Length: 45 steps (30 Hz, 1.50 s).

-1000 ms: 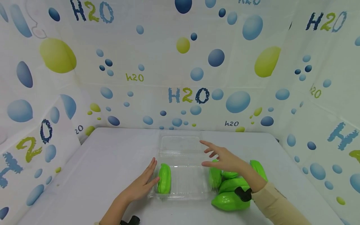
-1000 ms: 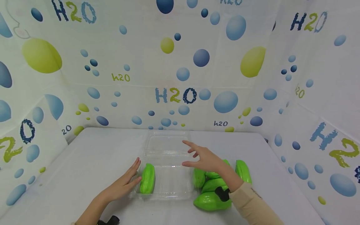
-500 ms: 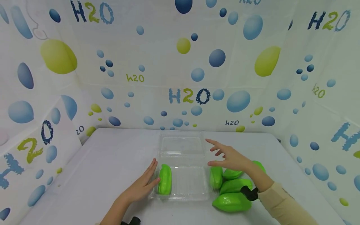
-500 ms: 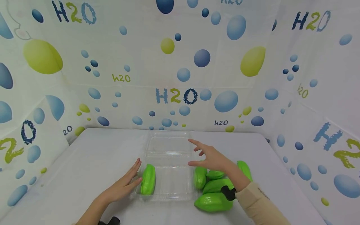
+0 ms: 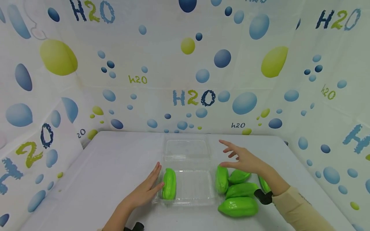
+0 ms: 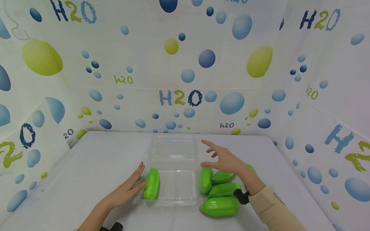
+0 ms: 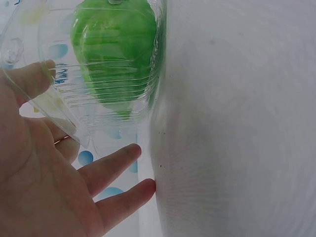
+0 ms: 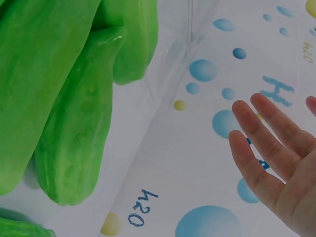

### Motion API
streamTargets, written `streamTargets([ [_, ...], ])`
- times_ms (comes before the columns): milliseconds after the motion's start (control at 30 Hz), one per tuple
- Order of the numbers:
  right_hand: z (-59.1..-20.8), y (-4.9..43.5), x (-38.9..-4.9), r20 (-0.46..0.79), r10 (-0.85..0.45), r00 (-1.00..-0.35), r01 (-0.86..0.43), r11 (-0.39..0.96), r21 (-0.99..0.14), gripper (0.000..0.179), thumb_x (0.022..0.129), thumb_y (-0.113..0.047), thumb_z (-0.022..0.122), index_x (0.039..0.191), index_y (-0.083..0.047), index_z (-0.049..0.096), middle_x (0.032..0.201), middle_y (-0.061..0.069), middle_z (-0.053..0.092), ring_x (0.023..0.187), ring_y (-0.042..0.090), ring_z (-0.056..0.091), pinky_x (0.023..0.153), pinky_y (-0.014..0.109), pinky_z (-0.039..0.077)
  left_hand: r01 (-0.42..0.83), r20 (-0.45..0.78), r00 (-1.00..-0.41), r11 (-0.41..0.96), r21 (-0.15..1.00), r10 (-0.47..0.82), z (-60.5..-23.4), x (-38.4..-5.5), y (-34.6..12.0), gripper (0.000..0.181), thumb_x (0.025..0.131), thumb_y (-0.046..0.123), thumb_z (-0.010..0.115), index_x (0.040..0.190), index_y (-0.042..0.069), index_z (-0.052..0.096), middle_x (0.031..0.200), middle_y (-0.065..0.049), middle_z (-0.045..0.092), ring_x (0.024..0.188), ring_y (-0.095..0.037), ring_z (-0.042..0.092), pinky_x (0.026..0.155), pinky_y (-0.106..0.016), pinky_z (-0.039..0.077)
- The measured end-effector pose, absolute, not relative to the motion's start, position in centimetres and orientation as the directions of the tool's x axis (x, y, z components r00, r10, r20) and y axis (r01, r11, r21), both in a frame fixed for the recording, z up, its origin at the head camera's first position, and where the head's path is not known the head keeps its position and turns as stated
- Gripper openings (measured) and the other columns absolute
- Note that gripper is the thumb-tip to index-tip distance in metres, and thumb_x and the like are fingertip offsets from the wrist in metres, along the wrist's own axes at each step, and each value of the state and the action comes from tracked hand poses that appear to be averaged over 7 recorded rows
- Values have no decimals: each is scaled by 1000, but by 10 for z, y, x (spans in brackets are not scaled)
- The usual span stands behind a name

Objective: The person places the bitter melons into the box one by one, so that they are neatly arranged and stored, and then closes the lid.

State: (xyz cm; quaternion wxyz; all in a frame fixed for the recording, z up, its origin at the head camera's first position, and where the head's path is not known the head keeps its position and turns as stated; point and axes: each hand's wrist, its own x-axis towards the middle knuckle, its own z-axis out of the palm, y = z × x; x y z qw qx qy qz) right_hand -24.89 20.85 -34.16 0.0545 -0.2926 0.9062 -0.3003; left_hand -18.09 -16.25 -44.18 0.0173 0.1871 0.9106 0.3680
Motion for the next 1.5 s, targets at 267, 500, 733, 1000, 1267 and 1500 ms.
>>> streamTargets([
  [267, -343, 218, -248, 66, -549, -833, -487, 672, -558, 77, 82, -48, 63, 145, -27, 23, 122, 11, 54, 100, 22, 57, 80, 43, 49, 321, 101, -933, 671, 668, 346, -442, -181, -163, 68, 97, 36, 42, 146, 1, 10, 152, -11, 2, 138, -28, 7, 108, -47, 16],
  [500, -347, 231, -250, 72, -534, -843, -483, 691, -537, 76, 82, -47, 63, 145, -27, 24, 122, 12, 54, 100, 24, 57, 80, 47, 48, 333, 114, -929, 663, 670, 352, -444, -182, -163, 68, 97, 36, 42, 146, 1, 9, 152, -12, 2, 138, -28, 7, 108, -47, 15],
  [733, -349, 240, -252, 62, -519, -853, -468, 704, -534, 76, 82, -47, 63, 145, -26, 24, 122, 13, 53, 102, 26, 57, 81, 50, 48, 327, 108, -931, 659, 678, 350, -445, -183, -163, 69, 97, 37, 42, 146, 2, 9, 152, -11, 1, 138, -29, 7, 108, -48, 15],
  [1000, -353, 249, -253, 58, -514, -856, -462, 708, -534, 75, 83, -45, 63, 145, -23, 25, 123, 16, 52, 104, 30, 55, 82, 50, 48, 325, 111, -932, 657, 681, 346, -445, -183, -163, 69, 96, 37, 42, 146, 2, 10, 152, -11, 1, 138, -28, 7, 108, -49, 15],
  [1267, -359, 252, -256, 65, -518, -853, -469, 706, -530, 77, 82, -45, 64, 144, -20, 26, 122, 16, 53, 104, 31, 55, 81, 51, 48, 333, 120, -930, 659, 674, 347, -444, -182, -163, 68, 97, 36, 42, 146, 1, 10, 152, -12, 2, 138, -30, 7, 108, -48, 15],
  [1500, -369, 249, -259, 50, -515, -856, -457, 706, -541, 79, 81, -47, 65, 145, -20, 26, 123, 16, 52, 106, 32, 54, 82, 52, 47, 329, 120, -932, 660, 675, 342, -444, -182, -162, 68, 97, 36, 42, 146, 1, 11, 152, -12, 2, 138, -30, 8, 108, -47, 15],
])
